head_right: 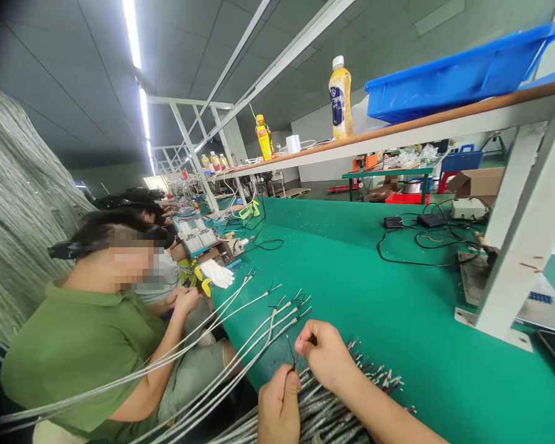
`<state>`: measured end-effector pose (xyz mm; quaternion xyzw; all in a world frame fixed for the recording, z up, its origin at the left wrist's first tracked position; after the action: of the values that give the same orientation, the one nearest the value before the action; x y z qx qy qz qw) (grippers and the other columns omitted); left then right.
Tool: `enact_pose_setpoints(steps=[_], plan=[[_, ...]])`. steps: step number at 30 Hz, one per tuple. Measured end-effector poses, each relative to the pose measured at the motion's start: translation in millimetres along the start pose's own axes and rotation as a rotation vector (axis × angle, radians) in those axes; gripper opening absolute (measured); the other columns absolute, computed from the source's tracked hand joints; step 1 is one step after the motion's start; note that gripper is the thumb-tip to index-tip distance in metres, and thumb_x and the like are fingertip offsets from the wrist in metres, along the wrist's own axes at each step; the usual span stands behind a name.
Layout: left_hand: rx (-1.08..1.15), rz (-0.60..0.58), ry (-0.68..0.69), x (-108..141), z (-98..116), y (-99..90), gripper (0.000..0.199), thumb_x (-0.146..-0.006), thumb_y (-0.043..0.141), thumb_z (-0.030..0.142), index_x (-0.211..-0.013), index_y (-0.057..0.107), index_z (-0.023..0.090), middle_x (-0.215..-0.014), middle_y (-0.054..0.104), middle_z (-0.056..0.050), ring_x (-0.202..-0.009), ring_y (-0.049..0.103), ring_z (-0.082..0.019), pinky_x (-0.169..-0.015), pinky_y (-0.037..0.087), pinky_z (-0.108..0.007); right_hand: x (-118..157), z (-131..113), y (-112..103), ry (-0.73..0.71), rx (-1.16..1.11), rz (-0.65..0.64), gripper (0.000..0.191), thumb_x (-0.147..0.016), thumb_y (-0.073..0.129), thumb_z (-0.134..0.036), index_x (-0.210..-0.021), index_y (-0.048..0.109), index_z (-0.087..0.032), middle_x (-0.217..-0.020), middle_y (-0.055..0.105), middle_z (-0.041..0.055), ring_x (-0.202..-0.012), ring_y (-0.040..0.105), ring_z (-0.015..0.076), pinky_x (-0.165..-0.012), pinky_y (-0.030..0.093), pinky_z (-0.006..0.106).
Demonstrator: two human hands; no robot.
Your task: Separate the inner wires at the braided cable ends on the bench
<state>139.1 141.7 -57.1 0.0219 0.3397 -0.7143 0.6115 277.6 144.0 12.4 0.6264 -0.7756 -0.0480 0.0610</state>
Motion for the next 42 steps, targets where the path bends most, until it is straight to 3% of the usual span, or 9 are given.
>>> enact_pose_setpoints(steps=[4,10,18,28,31,36,42], plan=[[-0.023,-0.032,-0.011,-4.1,6.8,-3.7,0.037,-0.102,0.035,0.034,-0.075,0.056,0.019,-0.06,0.056,0.001,-0.055,0.05,-0.013,-0.054,0.026,-0.025,-3.4,-7.1,-7.1,-0.067,0.117,0.017,0.006,-0.062,0.065,-0.017,-0.059,0.061,-0.019,-0.062,0.06,0.0003,-0.065,0.045,0.0167,-0.061,0.029,0.028],[0.006,-0.048,-0.032,-3.0,10.7,-5.3,0.036,-0.102,0.034,0.031,-0.076,0.054,0.019,-0.059,0.053,0.002,-0.055,0.046,-0.012,-0.054,0.024,-0.025,-0.4,-10.8,-6.2,0.008,0.069,-0.042,0.012,-0.068,0.063,-0.027,-0.065,0.056,-0.018,-0.06,0.057,-0.0012,-0.054,0.038,0.0119,-0.055,0.027,0.028],[0.043,-0.111,-0.062,-6.3,13.4,-6.5,0.035,-0.102,0.034,0.032,-0.074,0.051,0.019,-0.058,0.044,0.004,-0.055,0.041,-0.012,-0.054,0.021,-0.027,0.5,-17.6,-9.0,0.043,0.045,-0.134,0.017,-0.071,0.068,-0.029,-0.067,0.057,-0.017,-0.068,0.061,0.0017,-0.06,0.044,0.0135,-0.059,0.032,0.028],[0.065,-0.097,-0.081,0.5,5.5,-7.0,0.038,-0.102,0.031,0.036,-0.075,0.051,0.02,-0.059,0.044,0.002,-0.057,0.043,-0.014,-0.057,0.023,-0.027,-17.6,-41.3,-42.2,-0.122,0.293,-0.021,0.014,-0.08,0.066,-0.028,-0.073,0.061,-0.017,-0.071,0.058,-0.0004,-0.067,0.045,0.0153,-0.064,0.031,0.029],[0.074,-0.08,-0.085,-0.5,4.4,-6.4,0.039,-0.102,0.031,0.037,-0.076,0.052,0.019,-0.059,0.045,0.002,-0.057,0.044,-0.013,-0.056,0.025,-0.026,-13.3,-47.2,-40.9,-0.115,0.312,-0.113,0.015,-0.084,0.066,-0.031,-0.078,0.064,-0.017,-0.073,0.058,-0.0003,-0.068,0.045,0.0153,-0.064,0.032,0.029],[0.086,-0.07,-0.094,-1.0,5.5,-7.1,0.039,-0.103,0.031,0.037,-0.076,0.053,0.019,-0.062,0.052,0.0,-0.06,0.048,-0.014,-0.058,0.028,-0.025,1.4,-42.4,-24.2,0.008,0.159,-0.412,0.018,-0.082,0.073,-0.029,-0.093,0.067,-0.016,-0.093,0.063,0.0039,-0.083,0.053,0.0185,-0.074,0.039,0.03],[0.1,-0.078,-0.119,1.1,7.4,-7.4,0.04,-0.102,0.033,0.038,-0.07,0.047,0.019,-0.059,0.046,0.002,-0.058,0.044,-0.013,-0.058,0.025,-0.025,2.4,-24.2,-10.5,-0.003,0.141,-0.404,0.016,-0.081,0.073,-0.028,-0.08,0.063,-0.015,-0.075,0.059,0.0004,-0.071,0.048,0.0155,-0.067,0.037,0.029]])
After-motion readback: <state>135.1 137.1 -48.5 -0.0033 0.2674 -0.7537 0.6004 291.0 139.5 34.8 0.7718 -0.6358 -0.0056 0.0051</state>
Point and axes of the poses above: each hand's wrist, its own x-axis away from the middle knuckle, its own y-axis out of the palm, z = x × y, the point moved 1 cm from there along -x, towards the middle knuckle
